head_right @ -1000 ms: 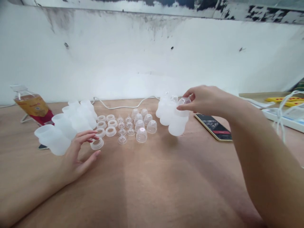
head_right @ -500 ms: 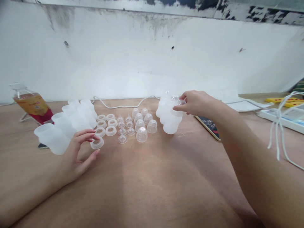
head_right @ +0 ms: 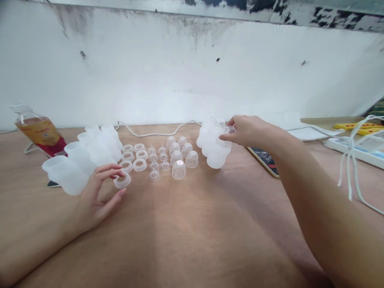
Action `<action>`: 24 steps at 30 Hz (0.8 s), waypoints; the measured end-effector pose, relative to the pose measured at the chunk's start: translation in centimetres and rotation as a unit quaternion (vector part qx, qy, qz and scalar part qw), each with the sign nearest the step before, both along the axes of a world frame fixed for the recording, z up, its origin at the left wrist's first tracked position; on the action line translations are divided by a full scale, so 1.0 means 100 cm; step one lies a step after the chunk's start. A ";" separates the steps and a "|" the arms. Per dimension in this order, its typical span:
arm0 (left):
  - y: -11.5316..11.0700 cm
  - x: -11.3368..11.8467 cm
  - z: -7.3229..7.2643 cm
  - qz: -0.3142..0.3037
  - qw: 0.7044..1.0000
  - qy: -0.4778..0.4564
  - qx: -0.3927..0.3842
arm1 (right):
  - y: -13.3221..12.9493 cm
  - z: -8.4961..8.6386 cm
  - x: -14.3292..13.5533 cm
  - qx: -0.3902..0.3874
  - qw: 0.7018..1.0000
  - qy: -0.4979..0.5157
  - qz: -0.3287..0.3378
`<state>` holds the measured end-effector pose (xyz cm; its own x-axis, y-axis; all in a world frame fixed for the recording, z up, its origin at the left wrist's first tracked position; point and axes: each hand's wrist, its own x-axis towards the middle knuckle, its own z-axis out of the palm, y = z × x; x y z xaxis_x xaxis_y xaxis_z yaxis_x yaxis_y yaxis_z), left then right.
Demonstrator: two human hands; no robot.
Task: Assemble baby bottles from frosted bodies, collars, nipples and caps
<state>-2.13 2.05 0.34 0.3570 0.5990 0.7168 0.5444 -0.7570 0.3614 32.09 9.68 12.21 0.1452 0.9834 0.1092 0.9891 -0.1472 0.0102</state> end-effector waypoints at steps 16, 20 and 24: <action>-0.003 -0.001 0.002 0.017 1.000 0.013 0.004 | 0.002 -0.005 0.002 0.028 1.000 0.008 0.009; -0.007 -0.002 0.003 0.010 0.997 0.070 0.021 | -0.020 -0.001 -0.026 0.159 0.986 -0.043 0.015; -0.013 -0.002 0.007 -0.027 0.979 0.202 0.005 | -0.054 -0.023 -0.086 0.265 0.930 0.029 0.253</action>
<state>-2.32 0.75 1.07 0.6430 0.5659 0.5160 0.6013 -0.7904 0.1175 23.48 4.30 9.91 -0.3000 0.7373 0.6052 0.9299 0.3676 0.0131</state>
